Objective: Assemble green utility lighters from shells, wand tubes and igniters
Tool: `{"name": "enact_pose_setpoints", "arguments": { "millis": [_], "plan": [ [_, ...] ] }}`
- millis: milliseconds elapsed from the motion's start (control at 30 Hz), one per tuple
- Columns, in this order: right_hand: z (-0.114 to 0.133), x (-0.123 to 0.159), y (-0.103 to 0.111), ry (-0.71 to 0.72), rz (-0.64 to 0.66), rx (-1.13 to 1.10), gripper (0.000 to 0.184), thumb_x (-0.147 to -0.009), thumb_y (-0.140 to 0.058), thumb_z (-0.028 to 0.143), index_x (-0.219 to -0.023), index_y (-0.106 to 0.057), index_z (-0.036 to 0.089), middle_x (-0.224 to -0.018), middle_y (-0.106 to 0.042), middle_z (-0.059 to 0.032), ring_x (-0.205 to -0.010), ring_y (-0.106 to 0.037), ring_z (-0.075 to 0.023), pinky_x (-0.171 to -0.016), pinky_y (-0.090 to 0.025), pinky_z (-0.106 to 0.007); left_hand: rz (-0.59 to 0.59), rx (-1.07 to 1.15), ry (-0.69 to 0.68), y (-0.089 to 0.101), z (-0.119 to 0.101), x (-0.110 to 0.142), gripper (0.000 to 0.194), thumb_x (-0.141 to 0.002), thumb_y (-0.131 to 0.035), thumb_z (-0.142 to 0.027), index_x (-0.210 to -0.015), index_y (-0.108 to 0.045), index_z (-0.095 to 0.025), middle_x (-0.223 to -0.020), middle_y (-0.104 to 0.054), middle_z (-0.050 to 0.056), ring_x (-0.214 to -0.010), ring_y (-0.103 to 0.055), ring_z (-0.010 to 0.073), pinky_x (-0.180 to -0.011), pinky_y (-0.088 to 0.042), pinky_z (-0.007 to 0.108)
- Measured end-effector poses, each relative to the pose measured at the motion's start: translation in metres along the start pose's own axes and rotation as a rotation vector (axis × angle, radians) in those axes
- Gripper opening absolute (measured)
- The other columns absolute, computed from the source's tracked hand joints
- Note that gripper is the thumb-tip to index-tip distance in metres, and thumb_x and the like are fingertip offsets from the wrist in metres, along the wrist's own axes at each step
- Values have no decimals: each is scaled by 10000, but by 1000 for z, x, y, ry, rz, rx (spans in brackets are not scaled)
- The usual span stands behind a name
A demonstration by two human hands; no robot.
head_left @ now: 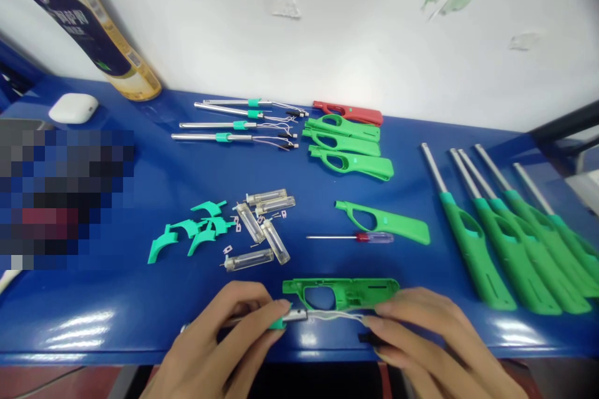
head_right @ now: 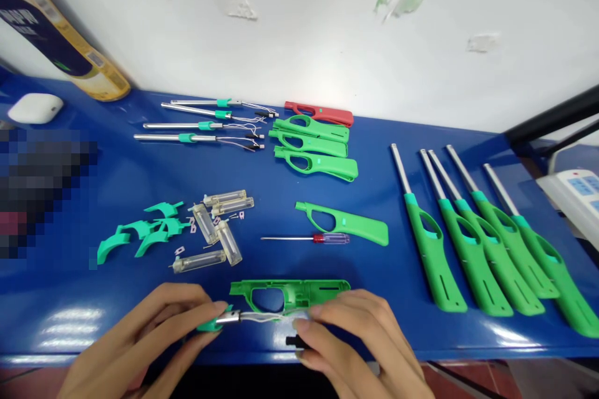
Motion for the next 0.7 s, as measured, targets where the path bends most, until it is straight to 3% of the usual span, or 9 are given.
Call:
{"name": "enact_pose_setpoints", "arguments": {
  "millis": [100,200,300,533,700],
  "plan": [
    [-4,3,-7,17,0,-43,129,-1021,-686,189,-1110,-779,204,-1193,-786,-72,-1136,-758,-234,-968,-635,-380,9,0,-32,0,2,0,324,-1102,-549,-309,-1404,-663,-326,-1200,-730,19,-975,-777,117,-822,-628,144],
    [-10,0,-13,67,77,-91,129,-1059,-618,179,-1113,-734,178,-1167,-813,-56,-1092,-788,-192,-1110,-568,-381,68,49,-57,-1,3,-1,364,-1109,-499,-231,-1443,-624,-303,-1211,-713,25,-992,-769,101,-869,-617,139],
    [-12,-4,-15,78,117,-121,143,-1060,-589,141,-1131,-705,182,-1074,-834,-24,-1013,-809,-167,-1102,-562,-365,103,52,-61,-2,5,-1,365,-1104,-475,-195,-1421,-631,-291,-1230,-693,39,-1018,-760,104,-886,-615,149],
    [-12,-4,-18,102,119,-100,224,-1004,-624,33,-1149,-733,164,-1103,-814,-34,-1053,-768,-142,-1093,-540,-363,37,63,-15,0,5,-5,332,-1090,-513,-153,-1356,-654,-292,-1269,-644,28,-1044,-720,83,-896,-583,119],
    [-13,-1,-21,101,121,-120,251,-999,-616,3,-1152,-745,154,-1123,-802,-46,-1080,-751,-147,-1085,-561,-382,54,75,-50,-1,7,-6,396,-1059,-523,-80,-1381,-644,-276,-1299,-648,41,-1160,-682,118,-1017,-569,191]
  ]
}}
Point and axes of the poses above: each hand's wrist, its own x-axis away from the middle knuckle, its own y-axis out of the back of the hand, z = x × y, the point moved 3 cm from there along -x, towards the middle knuckle
